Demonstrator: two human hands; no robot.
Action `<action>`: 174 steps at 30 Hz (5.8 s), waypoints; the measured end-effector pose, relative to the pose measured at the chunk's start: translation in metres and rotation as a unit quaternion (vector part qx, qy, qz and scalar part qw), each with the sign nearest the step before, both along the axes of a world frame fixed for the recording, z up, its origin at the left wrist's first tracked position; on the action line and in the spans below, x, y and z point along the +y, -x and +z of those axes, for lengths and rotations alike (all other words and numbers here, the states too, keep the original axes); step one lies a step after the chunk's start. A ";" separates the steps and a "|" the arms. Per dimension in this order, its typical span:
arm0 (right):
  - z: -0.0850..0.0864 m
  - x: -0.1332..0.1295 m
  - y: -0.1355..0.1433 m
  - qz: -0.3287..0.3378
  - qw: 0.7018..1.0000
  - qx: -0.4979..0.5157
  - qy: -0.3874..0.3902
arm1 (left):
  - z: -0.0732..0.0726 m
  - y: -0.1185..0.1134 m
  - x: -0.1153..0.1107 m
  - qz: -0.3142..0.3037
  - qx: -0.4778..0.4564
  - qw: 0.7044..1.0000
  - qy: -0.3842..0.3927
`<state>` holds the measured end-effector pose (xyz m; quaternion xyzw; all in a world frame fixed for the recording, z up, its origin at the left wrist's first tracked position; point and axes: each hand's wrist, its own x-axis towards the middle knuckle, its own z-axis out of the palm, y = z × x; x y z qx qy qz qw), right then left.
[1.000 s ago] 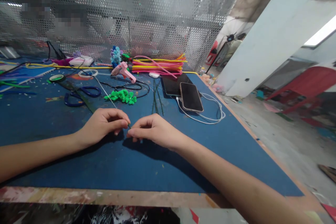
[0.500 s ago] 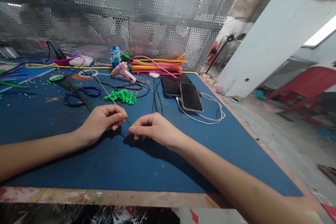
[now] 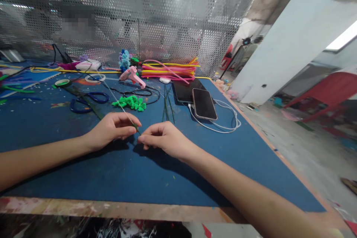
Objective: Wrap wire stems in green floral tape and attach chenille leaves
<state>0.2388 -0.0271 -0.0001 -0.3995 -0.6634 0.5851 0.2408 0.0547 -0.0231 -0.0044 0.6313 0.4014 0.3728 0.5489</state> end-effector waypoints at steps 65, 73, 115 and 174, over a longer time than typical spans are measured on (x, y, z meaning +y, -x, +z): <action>0.000 -0.001 0.001 -0.121 0.988 -0.045 -0.082 | -0.010 0.004 0.016 0.096 -0.049 0.994 -0.003; 0.008 0.006 -0.013 -0.020 0.977 0.032 0.212 | -0.010 0.006 0.017 0.133 -0.108 0.985 -0.035; 0.001 0.009 -0.009 -0.184 0.981 0.065 0.003 | -0.005 0.012 0.017 0.165 -0.031 0.980 -0.111; -0.002 0.014 -0.010 -0.180 0.980 0.056 0.058 | -0.005 0.019 0.026 0.159 -0.052 0.980 -0.111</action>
